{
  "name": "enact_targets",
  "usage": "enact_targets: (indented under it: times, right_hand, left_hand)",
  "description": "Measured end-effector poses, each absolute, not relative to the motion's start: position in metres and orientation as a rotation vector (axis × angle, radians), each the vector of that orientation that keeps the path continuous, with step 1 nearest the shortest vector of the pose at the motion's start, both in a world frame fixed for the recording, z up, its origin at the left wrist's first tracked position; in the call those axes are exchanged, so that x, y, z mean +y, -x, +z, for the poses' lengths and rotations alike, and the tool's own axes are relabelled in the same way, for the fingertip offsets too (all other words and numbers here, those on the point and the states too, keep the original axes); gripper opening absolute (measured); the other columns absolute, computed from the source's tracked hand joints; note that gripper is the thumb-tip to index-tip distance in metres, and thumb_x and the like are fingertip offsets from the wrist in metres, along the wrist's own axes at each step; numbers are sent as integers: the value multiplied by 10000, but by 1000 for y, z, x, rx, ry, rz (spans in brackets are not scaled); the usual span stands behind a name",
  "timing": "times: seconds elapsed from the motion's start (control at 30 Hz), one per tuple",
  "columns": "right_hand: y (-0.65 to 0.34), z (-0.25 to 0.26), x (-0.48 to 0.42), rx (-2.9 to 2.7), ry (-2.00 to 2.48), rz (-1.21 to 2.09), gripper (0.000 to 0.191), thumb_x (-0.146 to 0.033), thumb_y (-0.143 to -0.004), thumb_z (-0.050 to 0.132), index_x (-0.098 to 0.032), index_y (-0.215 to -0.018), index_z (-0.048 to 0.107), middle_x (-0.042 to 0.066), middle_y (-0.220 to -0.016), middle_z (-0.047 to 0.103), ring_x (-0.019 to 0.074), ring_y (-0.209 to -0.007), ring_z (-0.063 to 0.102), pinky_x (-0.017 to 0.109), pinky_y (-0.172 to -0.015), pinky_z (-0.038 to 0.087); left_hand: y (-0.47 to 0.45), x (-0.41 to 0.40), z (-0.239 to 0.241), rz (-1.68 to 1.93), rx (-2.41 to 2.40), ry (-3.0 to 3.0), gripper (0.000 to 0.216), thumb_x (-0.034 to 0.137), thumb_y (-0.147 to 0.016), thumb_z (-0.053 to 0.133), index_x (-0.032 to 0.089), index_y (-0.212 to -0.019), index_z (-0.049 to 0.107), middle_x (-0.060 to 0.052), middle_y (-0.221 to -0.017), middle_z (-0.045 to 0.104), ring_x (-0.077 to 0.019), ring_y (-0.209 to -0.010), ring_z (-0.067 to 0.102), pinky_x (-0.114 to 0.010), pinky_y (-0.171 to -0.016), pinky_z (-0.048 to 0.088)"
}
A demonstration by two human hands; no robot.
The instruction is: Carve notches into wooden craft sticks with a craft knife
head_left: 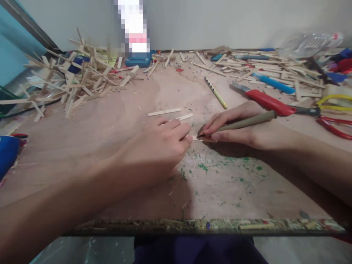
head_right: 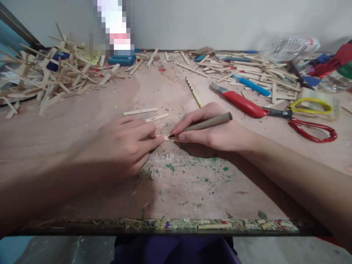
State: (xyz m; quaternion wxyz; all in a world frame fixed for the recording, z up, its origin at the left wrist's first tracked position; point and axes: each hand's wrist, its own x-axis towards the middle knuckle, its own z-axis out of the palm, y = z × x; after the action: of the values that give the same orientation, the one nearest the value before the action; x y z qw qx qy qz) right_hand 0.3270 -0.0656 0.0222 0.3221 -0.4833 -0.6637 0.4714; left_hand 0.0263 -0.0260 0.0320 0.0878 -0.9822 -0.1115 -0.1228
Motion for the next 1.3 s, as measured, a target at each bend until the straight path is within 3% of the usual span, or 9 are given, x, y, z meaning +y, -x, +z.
enact_targets:
  times: [0.27,0.73,1.0,1.3]
  right_hand:
    - [-325,20,-66,-1740,1285,1206,244,-544,-912,1018,-315,-991,992,58,-1129,951,280,-1054,893,379,-924,720]
    - [-323,25,-67,-1747,1243,1181,158,-479,-932,1020,-326,-944,979,44,-1086,948,263,-1027,888,364,-893,695]
    - [-321,42,-68,-1754,1345,1248,98,-425,-931,1007,-333,-952,982,36,-1128,953,272,-1088,897,366,-951,717]
    - [-325,31,-66,-1763,1405,1150,230,-538,-924,999,-315,-976,982,68,-1114,945,316,-1059,887,418,-902,718]
  left_hand:
    - [-26,-28,26,-383,-368,2929,297,172,-1148,527,174,-1098,820,-105,-1020,756,-294,-957,690,-466,-849,491]
    - [-28,-24,37,-262,-371,3004,366,178,-1153,484,165,-1131,849,-114,-1020,765,-293,-945,687,-454,-828,476]
    - [-27,-24,38,-203,-388,3019,403,181,-1157,447,166,-1124,848,-120,-993,746,-299,-938,678,-464,-829,494]
    - [-27,-25,34,-346,-376,3002,359,164,-1133,487,161,-1098,844,-111,-998,753,-292,-908,673,-460,-818,503]
